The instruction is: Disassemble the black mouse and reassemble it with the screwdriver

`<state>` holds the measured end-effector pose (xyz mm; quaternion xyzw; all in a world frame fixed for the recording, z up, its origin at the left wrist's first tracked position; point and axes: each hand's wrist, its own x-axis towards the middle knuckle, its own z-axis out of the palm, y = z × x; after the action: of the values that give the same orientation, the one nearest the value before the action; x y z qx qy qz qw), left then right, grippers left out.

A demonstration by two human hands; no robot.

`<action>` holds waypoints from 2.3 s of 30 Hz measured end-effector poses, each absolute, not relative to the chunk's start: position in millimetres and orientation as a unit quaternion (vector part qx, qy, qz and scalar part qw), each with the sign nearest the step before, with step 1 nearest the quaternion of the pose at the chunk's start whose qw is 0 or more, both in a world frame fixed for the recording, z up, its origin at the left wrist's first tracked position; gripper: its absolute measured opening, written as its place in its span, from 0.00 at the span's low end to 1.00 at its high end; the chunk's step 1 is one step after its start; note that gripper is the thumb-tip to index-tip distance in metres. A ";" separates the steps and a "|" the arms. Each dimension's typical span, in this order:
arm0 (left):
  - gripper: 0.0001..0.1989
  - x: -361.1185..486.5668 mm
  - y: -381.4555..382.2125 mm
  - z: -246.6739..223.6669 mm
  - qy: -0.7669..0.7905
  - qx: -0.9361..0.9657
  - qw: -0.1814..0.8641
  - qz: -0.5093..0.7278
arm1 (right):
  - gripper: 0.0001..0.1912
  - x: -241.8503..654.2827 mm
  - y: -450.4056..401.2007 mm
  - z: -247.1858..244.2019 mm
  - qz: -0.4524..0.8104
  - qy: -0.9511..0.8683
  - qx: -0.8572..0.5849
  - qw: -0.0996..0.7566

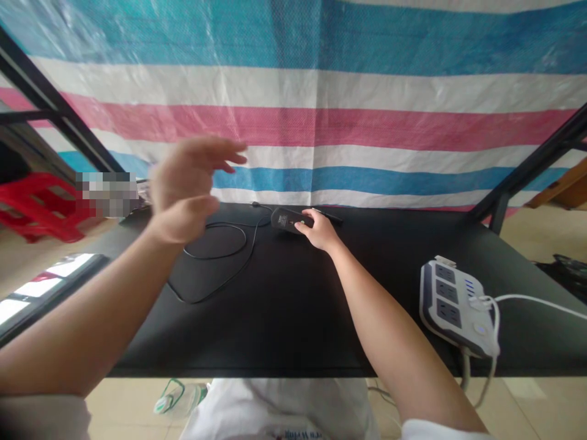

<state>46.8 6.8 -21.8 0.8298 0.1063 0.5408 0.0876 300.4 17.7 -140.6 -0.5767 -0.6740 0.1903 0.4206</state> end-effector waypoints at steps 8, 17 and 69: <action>0.39 87.2 34.2 -108.2 0.330 0.909 0.012 0.253 | 0.20 307.5 17.0 -137.6 0.220 -0.704 -0.522 0.429; 0.34 93.5 33.2 -129.0 0.386 0.886 0.033 0.254 | 0.24 304.5 18.3 -139.6 0.200 -0.679 -0.556 0.435; 0.36 95.8 30.6 -130.7 0.458 0.859 0.051 0.224 | 0.17 309.3 28.7 -142.5 0.172 -0.660 -0.580 0.446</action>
<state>95.8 30.6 -130.7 0.8590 0.4575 0.2238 0.0513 309.3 28.7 -142.5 -0.5802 -0.6595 0.1719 0.4459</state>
